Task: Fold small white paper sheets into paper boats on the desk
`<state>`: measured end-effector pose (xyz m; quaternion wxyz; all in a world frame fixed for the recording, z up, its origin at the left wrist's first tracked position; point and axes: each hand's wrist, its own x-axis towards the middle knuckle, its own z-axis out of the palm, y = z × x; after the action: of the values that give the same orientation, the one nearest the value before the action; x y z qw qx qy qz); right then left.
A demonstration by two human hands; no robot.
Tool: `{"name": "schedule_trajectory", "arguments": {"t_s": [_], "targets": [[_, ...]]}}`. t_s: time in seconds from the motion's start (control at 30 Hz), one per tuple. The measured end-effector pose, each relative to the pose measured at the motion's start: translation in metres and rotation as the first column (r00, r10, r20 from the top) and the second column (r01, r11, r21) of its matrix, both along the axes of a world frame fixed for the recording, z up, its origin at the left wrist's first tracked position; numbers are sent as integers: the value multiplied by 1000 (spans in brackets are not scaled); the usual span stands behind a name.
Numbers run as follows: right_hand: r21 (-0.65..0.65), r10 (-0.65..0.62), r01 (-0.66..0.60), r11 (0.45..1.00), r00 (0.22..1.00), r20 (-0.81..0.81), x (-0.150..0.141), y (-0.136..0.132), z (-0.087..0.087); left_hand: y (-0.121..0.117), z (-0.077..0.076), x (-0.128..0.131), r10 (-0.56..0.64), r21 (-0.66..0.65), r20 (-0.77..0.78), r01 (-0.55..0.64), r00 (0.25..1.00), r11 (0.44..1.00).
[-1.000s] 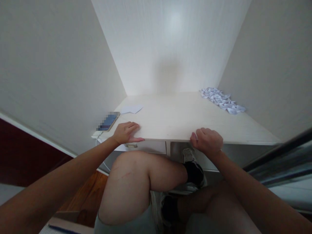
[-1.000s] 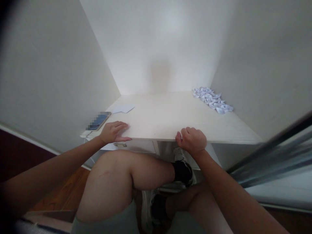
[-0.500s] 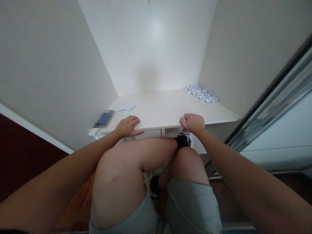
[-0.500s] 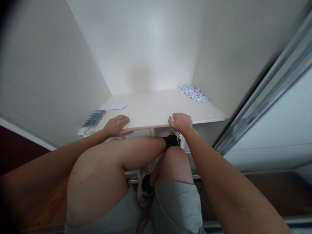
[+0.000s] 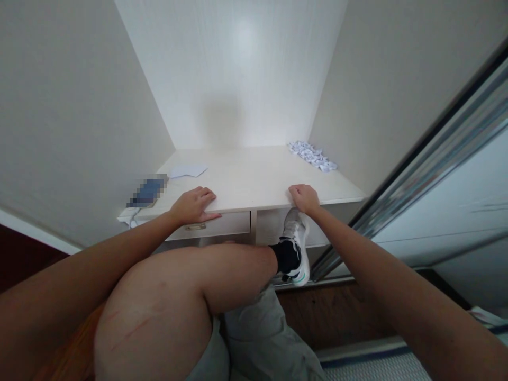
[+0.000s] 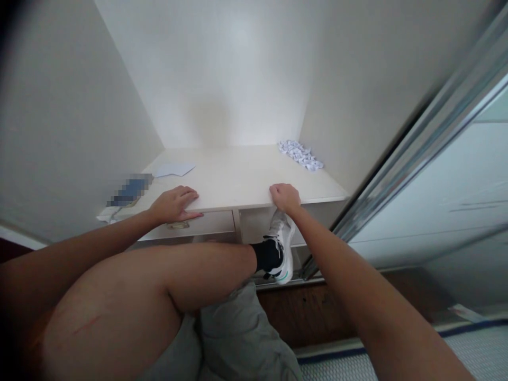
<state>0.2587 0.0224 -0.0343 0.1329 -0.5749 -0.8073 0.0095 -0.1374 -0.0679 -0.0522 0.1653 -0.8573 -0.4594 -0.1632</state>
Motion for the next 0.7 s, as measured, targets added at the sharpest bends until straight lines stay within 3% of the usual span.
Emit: {"name": "schedule_trajectory", "arguments": {"t_s": [0.2, 0.33, 0.43, 0.53, 0.7], "targets": [[-94, 116, -124, 988, 990, -81, 11, 29, 11, 1, 1, 1, -23, 9, -12, 23, 1000, 1000], [-79, 196, -213, 974, 963, -187, -6, 58, 12, 4, 0, 0, -56, 19, -41, 57, 998, 998], [-15, 263, -278, 960, 924, -278, -46, 87, 15, 4, -3, 0, -63, 48, -39, 65, 997, 997], [69, 369, -369, 927, 863, -345, -103, 118, 22, 1, -7, 0, -33, 51, -12, 34, 999, 998], [103, 575, -580, 808, 738, -354, -204, 148, 22, -5, -9, 6, -8, 53, 52, 5, 999, 999]]}}
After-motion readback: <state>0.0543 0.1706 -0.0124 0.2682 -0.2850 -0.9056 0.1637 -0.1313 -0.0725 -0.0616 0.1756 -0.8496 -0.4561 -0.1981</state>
